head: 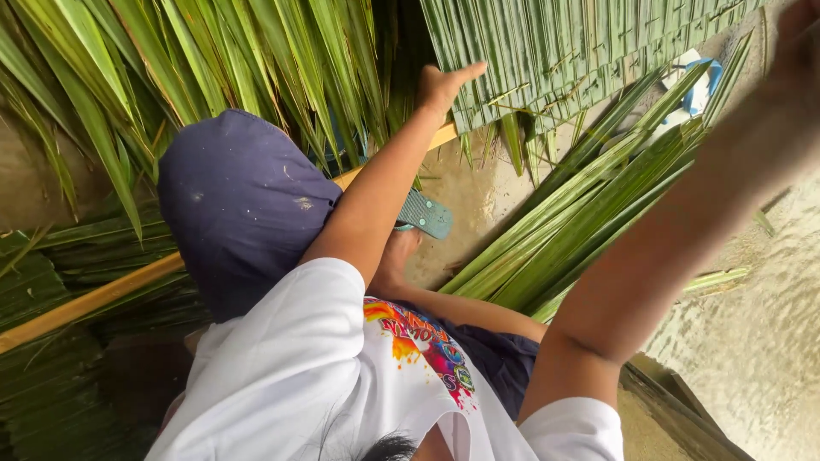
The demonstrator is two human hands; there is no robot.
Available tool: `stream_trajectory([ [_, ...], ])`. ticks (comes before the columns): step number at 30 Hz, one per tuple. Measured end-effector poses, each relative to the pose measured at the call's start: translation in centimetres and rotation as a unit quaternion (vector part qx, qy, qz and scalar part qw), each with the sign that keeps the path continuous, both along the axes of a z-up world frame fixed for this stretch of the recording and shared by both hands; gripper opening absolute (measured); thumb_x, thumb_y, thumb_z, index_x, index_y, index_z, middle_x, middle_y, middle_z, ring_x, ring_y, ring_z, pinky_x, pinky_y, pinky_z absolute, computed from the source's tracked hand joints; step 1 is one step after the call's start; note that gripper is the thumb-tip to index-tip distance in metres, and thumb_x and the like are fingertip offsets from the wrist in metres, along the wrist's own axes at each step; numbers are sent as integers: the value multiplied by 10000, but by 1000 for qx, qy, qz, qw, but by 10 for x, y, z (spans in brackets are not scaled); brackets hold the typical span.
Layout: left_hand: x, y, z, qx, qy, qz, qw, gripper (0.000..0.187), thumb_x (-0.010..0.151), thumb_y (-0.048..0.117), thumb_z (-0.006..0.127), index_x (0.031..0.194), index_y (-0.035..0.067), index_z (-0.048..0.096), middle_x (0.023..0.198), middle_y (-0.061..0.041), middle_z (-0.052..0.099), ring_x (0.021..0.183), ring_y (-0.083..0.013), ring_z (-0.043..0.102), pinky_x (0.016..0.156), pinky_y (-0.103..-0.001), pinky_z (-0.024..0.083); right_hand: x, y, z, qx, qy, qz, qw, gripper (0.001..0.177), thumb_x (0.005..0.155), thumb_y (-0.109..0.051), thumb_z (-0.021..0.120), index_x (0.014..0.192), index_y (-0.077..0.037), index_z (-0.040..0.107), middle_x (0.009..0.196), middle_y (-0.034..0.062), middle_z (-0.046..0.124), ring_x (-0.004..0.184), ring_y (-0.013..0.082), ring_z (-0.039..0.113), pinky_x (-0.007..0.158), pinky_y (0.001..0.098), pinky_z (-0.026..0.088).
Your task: A person is weaving palm leaves over a wooden stick to create a thatched mat or roof section.
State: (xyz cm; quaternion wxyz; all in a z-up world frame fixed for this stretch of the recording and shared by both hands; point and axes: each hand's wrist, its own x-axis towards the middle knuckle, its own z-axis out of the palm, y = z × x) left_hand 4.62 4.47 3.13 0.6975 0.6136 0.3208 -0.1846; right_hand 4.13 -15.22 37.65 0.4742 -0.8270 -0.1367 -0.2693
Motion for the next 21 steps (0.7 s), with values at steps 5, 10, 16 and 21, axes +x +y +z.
stream_trajectory([
  [5, 16, -4, -1, -37, -24, 96, 994, 552, 534, 477, 889, 437, 100, 498, 425, 30, 468, 327, -136, 444, 489, -354, 601, 103, -11, -139, -29, -19, -43, 998, 188, 857, 214, 796, 852, 26, 798, 751, 150, 773, 608, 182, 623, 560, 294, 552],
  [10, 22, -22, -32, 129, -36, 86, 987, 528, 555, 353, 954, 589, 73, 508, 528, -5, 540, 396, -114, 435, 312, -289, 443, 79, 83, -211, -13, 199, 48, 979, 197, 918, 145, 645, 876, 70, 822, 654, 94, 734, 489, 123, 612, 409, 180, 509],
  [16, 17, -25, -32, 108, -40, 120, 986, 560, 528, 336, 932, 548, 74, 437, 530, 15, 432, 471, -110, 319, 342, -299, 381, 55, 104, -254, -111, 204, -24, 972, 141, 761, 73, 762, 742, -60, 716, 668, 17, 751, 543, 61, 625, 517, 207, 546],
  [21, 21, -25, -38, 104, -25, 113, 988, 528, 574, 236, 954, 575, 87, 447, 541, 16, 437, 463, -108, 330, 342, -295, 385, 58, 104, -266, -150, 139, -6, 979, 178, 746, 111, 739, 734, -53, 670, 662, 16, 670, 532, 86, 521, 472, 213, 455],
])
